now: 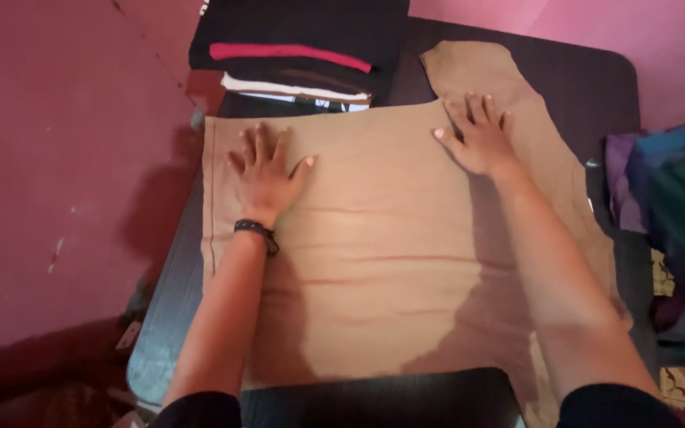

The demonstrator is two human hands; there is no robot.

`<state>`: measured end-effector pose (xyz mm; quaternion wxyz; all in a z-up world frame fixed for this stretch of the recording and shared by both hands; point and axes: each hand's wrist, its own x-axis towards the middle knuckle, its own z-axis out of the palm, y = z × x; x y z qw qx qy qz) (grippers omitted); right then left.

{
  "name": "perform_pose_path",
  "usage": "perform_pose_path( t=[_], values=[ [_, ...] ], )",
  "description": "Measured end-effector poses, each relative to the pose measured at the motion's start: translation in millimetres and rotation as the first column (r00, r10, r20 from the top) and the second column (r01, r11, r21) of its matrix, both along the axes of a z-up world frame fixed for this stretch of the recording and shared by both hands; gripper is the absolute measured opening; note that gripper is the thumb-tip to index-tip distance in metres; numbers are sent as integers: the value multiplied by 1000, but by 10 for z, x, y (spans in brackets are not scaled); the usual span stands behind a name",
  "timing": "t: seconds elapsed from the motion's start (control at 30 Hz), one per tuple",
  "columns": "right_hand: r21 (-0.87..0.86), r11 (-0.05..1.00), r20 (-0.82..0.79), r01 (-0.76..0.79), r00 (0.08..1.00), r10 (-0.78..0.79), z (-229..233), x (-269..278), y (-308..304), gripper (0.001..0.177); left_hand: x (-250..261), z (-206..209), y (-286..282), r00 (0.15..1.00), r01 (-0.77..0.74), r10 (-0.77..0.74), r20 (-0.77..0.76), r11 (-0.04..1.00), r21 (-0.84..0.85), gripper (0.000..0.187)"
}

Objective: Folding a brown t-shirt neatly on a table and adding it to a stack.

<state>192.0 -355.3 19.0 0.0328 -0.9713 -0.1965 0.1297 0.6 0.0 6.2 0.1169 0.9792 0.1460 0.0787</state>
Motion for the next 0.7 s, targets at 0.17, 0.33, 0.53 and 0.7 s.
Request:
perform_pose_path(
  t=[0.17, 0.33, 0.53, 0.7],
  values=[
    [-30, 991, 20, 133, 991, -133, 136, -81, 86, 75, 9, 86, -19, 999, -13, 12, -46, 1000, -21, 76],
    [-14, 993, 119, 113, 987, -111, 189, -315, 221, 74, 37, -99, -21, 1000, -13, 13, -9, 1000, -1, 76],
    [126, 949, 332, -288, 914, 233, -115, -961, 517, 70, -34, -356, -507, 931, 33, -116, 347, 971, 236, 61],
    [142, 871, 291, -471, 861, 418, 28, -1630, 547, 78, -593, 16, -856, 949, 259, -270, 164, 962, 89, 64]
  ],
)
